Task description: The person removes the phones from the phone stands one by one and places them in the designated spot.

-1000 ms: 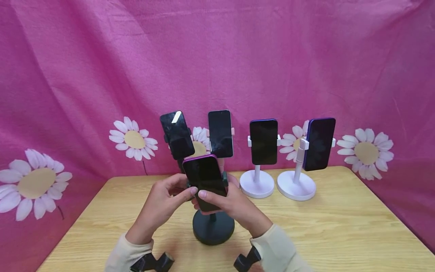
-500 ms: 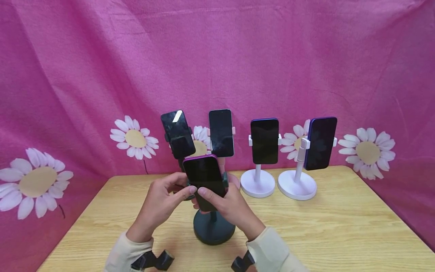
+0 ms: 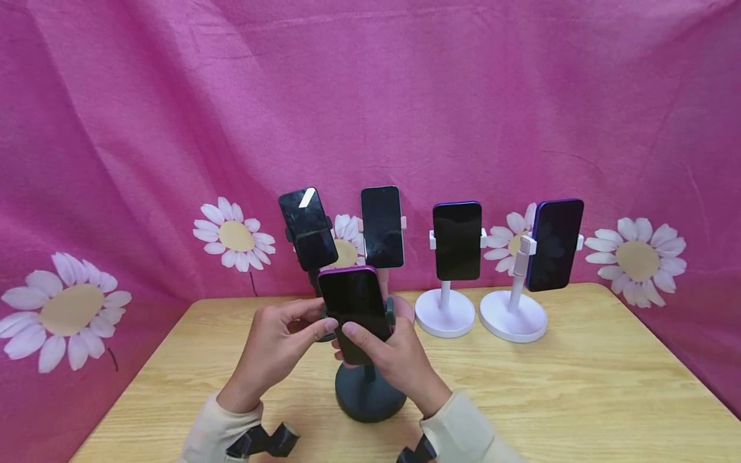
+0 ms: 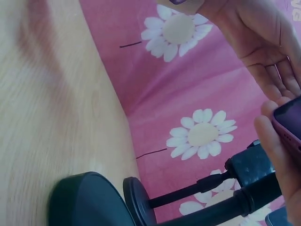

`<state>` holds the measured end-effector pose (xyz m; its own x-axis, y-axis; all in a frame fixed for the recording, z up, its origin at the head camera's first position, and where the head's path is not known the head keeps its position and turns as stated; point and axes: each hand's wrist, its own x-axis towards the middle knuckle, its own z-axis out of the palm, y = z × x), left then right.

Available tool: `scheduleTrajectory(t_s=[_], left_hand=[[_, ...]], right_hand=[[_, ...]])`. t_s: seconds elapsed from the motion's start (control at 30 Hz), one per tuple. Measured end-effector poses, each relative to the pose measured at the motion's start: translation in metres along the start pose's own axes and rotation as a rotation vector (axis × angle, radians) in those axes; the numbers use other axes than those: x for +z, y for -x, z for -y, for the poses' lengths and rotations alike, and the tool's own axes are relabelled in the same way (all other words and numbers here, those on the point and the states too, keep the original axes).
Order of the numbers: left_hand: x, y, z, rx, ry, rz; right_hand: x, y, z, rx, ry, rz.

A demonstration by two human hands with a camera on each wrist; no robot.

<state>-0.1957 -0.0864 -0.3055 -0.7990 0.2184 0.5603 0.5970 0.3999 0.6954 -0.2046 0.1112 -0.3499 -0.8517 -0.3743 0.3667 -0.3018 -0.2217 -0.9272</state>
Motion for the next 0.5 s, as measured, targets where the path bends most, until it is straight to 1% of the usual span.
scheduleTrajectory(t_s=[0.17,0.3,0.5], left_hand=[[-0.0055,0.0004,0.0,-0.025,-0.024,-0.002],[-0.0068,0.0003,-0.001,-0.028,-0.029,0.018],[-0.0062,0.0007,0.0016,-0.024,-0.016,0.02]], right_hand=[[-0.0012,0.0026,0.0018,-0.015,-0.021,-0.023],[-0.0023,0.0021,0.003,-0.006,-0.03,-0.007],[-0.0034,0.0011,0.0016,-0.015,-0.03,0.021]])
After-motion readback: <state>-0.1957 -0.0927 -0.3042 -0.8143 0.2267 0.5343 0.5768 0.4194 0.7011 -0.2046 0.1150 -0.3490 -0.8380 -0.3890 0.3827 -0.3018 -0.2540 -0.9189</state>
